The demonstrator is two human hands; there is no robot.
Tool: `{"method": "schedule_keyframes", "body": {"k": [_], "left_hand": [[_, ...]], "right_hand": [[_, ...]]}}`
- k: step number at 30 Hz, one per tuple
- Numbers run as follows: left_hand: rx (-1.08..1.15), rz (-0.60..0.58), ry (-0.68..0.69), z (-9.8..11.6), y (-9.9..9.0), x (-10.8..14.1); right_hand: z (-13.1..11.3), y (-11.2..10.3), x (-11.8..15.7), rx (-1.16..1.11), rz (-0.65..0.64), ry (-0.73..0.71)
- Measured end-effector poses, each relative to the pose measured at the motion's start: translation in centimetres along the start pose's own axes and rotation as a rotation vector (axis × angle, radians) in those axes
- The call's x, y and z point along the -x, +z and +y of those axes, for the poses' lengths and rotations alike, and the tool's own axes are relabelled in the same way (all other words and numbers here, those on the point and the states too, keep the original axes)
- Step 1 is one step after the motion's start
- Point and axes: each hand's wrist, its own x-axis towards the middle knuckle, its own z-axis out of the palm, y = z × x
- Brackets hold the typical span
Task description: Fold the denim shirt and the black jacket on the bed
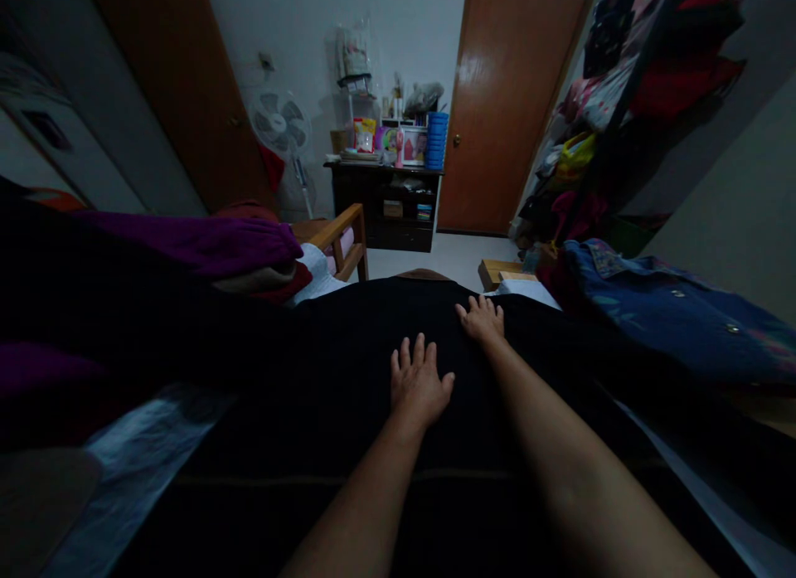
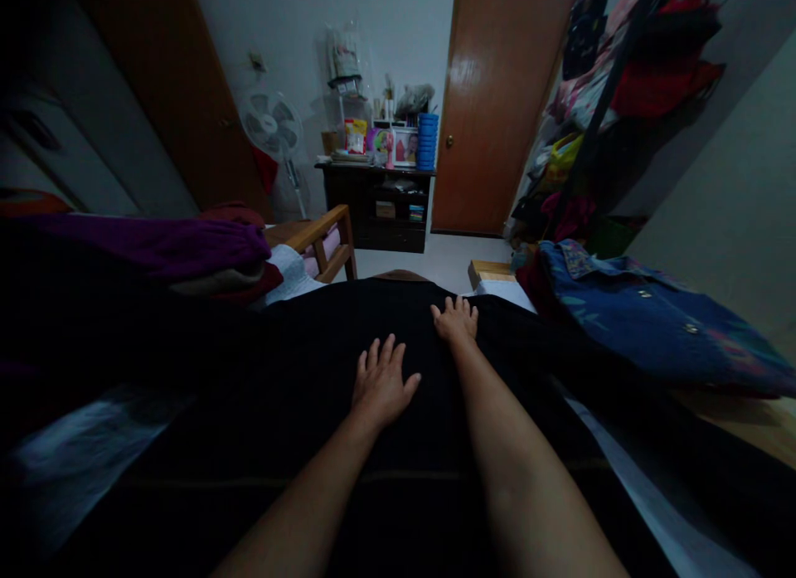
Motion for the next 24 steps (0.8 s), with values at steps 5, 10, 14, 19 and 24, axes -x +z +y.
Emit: {"method": "schedule_keyframes", "body": {"k": [5,10,14,19,24], "left_hand": [[0.013,0.005,0.012,-0.1,0.1,0.0],[0.029,0.030,0.014,-0.1,0.4,0.1],[0.144,0.083,-0.050,0.1,-0.3,-0.4],[0.544,0.189,-0.260,-0.4,-1.6,-1.4],[0.596,0.266,-0.229,-0.8,-1.2,-1.4]], "right_hand": [[0.5,0.0,-0.6,-0.021,-0.031,0.022],[0.5,-1.1,-0.9,-0.092,-0.098,0.016],[-0.5,-1.8,0.4,-0.145,-0.130,-0.012],[-3.2,-1.0,5.8,-0.212,-0.152,-0.107],[-5.0,-0.8,9.8,-0.170,-0.148,-0.182]]}}
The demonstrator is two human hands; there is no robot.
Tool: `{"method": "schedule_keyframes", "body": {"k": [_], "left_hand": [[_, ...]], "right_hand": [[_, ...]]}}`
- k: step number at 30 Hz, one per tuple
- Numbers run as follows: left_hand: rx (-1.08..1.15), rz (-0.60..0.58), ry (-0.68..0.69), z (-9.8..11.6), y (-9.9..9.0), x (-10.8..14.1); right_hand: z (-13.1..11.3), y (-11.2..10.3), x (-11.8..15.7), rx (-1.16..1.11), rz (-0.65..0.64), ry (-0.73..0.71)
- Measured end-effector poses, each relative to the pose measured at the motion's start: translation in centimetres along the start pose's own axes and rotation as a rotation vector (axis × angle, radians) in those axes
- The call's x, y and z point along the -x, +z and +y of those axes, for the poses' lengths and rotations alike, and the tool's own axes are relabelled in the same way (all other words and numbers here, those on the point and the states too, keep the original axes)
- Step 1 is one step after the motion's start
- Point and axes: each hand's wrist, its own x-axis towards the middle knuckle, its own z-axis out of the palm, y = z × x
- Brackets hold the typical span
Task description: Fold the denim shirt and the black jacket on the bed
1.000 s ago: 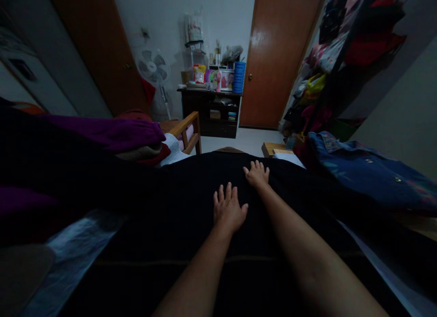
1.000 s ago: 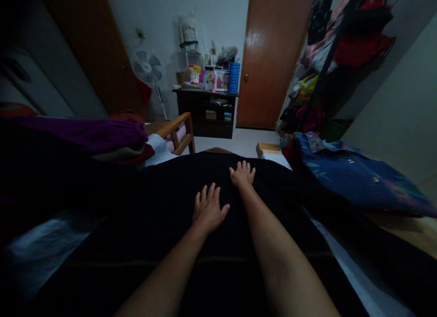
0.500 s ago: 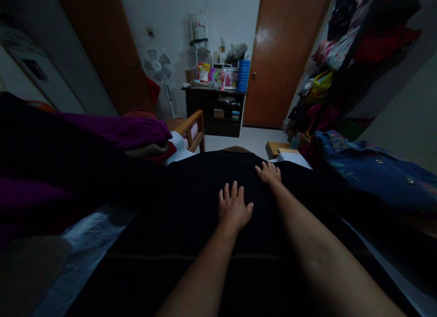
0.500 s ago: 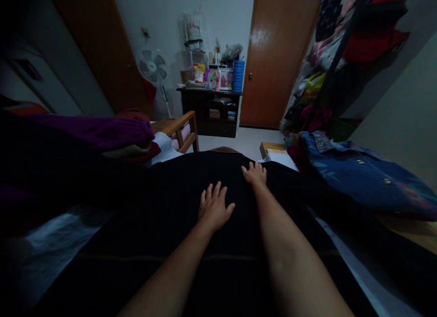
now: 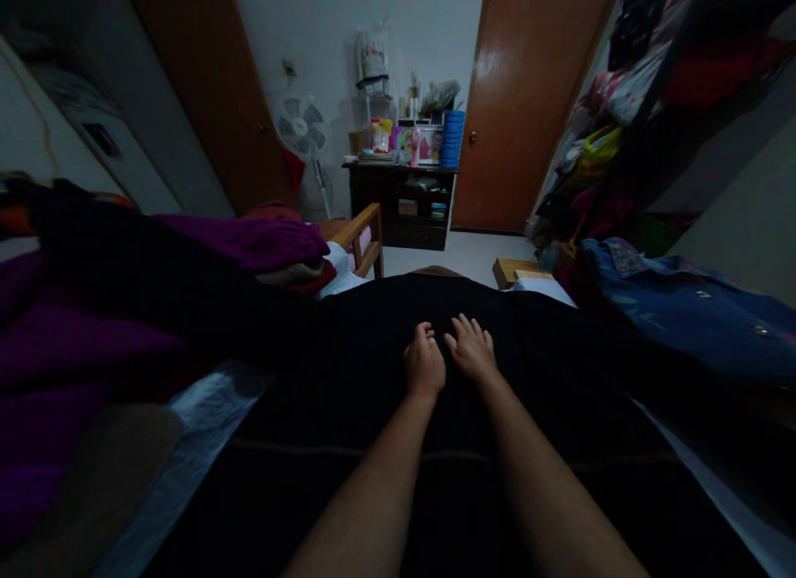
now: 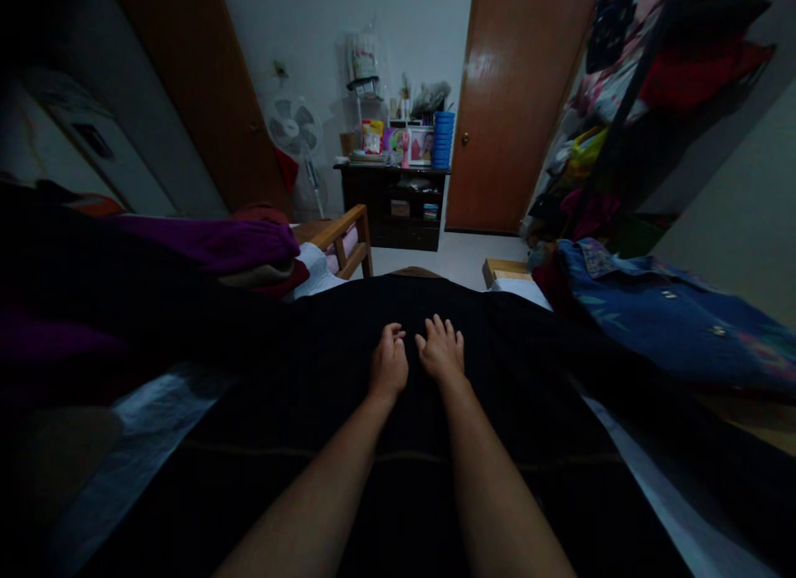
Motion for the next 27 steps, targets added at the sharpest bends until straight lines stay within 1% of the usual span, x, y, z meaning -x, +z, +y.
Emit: {"method": "schedule_keyframes", "body": {"k": [3,5,9,11,13,14,15,16,18,19,22,23,24,26,27], "left_hand": [[-0.227,-0.030,0.106,-0.4,0.1,0.1],[-0.352,-0.061,0.146,-0.9,0.0,0.0],[-0.525,-0.140,0.123,-1.9,-0.3,-0.5],[-0.597,-0.174,0.098,-1.9,-0.7,-1.0],[-0.666,-0.259,0.100,-1.4,-1.4,-2.1],[-0.693,-0.309,0.107,-1.1,-2.0,-2.9],[-0.725,-0.396,0.117,-0.7,-2.6,-4.0],[-0.730,-0.432,0.116,-0.4,-3.4,-5.3],[-0.741,-0.420,0.103,-0.1,-5.0,-8.1],[-0.750,-0.378,0.097,-0.3,-5.7,-9.6],[-0.792,-0.197,0.089,-1.8,-7.5,-13.4],[-0.817,-0.120,0.069,-2.5,-7.8,-14.3],[-0.837,-0.090,0.028,-3.3,-8.0,-15.2],[-0.853,-0.109,-0.035,-4.6,-8.3,-16.6],[-0.856,-0.138,-0.056,-5.1,-8.4,-17.1]], "right_hand": [[-0.5,-0.2,0.3,0.064,-0.026,0.014],[-0.6,-0.2,0.2,0.088,-0.035,0.026],[-0.6,-0.2,0.1,0.071,-0.024,0.034],[-0.8,-0.3,0.1,0.050,-0.024,0.042],[-1.0,-0.4,0.2,0.020,-0.003,0.026],[-1.2,-0.4,0.3,-0.002,0.009,-0.010],[-1.4,-0.4,0.3,-0.027,0.019,-0.062],[-1.7,-0.4,0.4,-0.051,0.021,-0.120],[-2.1,-0.4,0.4,-0.079,0.002,-0.217],[-2.3,-0.3,0.5,-0.078,-0.012,-0.239],[-2.6,-0.1,0.5,-0.040,-0.040,-0.248],[-2.7,0.0,0.5,-0.030,-0.046,-0.248],[-2.7,0.0,0.5,-0.024,-0.052,-0.246],[-2.8,0.0,0.4,-0.019,-0.062,-0.237],[-2.8,0.0,0.4,-0.017,-0.063,-0.233]]}}
